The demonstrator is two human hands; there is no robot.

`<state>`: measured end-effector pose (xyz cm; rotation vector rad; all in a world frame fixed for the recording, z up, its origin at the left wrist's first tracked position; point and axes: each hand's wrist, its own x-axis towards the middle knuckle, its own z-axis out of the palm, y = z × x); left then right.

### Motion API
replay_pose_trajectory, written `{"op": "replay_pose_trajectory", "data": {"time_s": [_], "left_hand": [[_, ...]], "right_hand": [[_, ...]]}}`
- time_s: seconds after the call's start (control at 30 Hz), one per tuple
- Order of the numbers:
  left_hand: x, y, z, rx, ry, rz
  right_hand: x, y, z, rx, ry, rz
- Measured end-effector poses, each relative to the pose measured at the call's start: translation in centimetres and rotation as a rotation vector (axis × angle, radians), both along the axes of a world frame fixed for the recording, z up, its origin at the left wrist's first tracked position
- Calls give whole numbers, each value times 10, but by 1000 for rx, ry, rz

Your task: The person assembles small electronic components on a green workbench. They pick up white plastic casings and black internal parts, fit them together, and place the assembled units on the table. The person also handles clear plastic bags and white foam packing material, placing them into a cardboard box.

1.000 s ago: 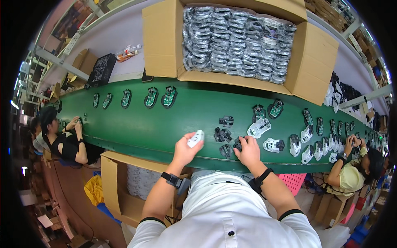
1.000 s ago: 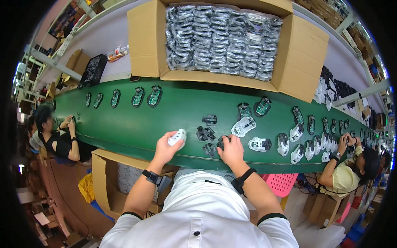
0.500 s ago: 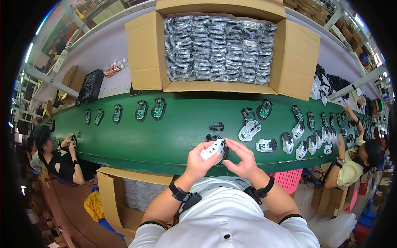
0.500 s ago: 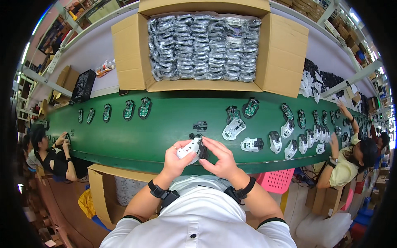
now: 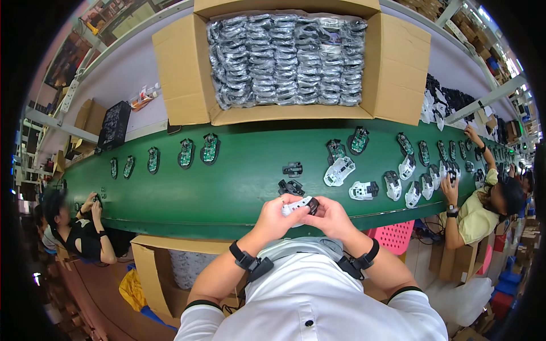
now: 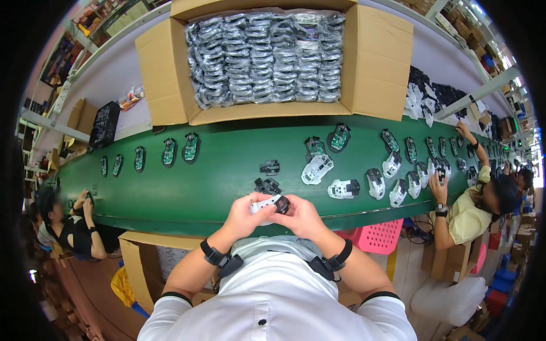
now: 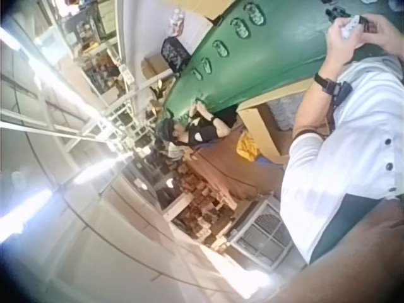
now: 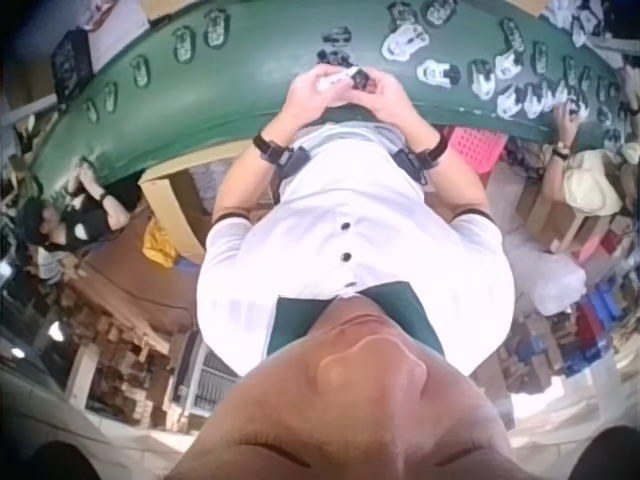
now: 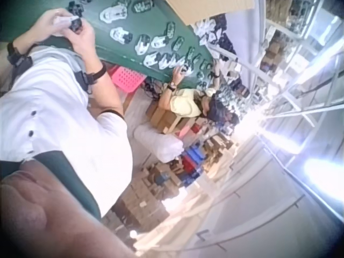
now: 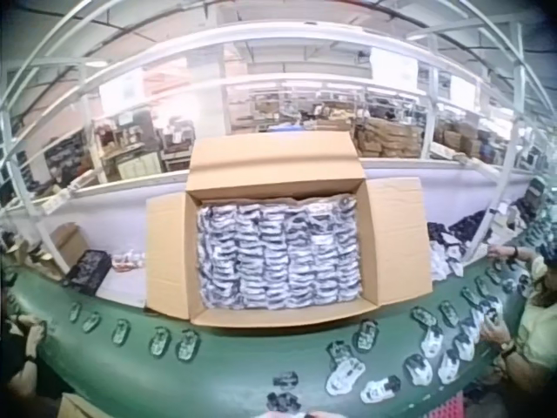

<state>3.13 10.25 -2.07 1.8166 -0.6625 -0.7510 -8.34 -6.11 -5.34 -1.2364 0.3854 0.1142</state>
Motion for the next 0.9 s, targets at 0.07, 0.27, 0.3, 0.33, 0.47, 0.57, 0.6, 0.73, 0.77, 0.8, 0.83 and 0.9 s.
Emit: {"op": "replay_pose_trajectory", "data": {"time_s": [0.07, 0.27, 0.3, 0.33, 0.47, 0.57, 0.6, 0.73, 0.77, 0.8, 0.83, 0.9], "left_hand": [[9, -4, -22, 89, -205, -74], [8, -30, -52, -96, 329, 197], [6, -36, -62, -72, 272, 236], [3, -40, -64, -50, 218, 276], [2, -52, -83, 114, -137, -19], [-1, -44, -71, 189, -723, -339], [-1, -42, -71, 220, -836, -432], [10, -41, -97, 440, -829, -570], [11, -40, -106, 423, -887, -555], [13, -36, -115, 444, -888, -511], [16, -34, -118, 460, -887, -476], [23, -19, -121, 484, -891, -362]], "right_hand": [[-2, 1, -1, -115, 1, -69], [-9, -8, -19, -33, 9, -194], [-8, -10, -18, -46, 29, -201], [-8, -12, -17, -62, 52, -206], [-15, -51, -33, -293, 150, -153], [-27, -101, -51, -615, 368, -21], [-25, -108, -47, -1078, 428, 96], [5, -98, -43, -1395, 355, -188], [11, -93, -45, -1444, 289, -279], [18, -93, -52, -1422, 329, -278], [23, -94, -64, -1400, 379, -282], [28, -86, -80, -1389, 336, -346]]}}
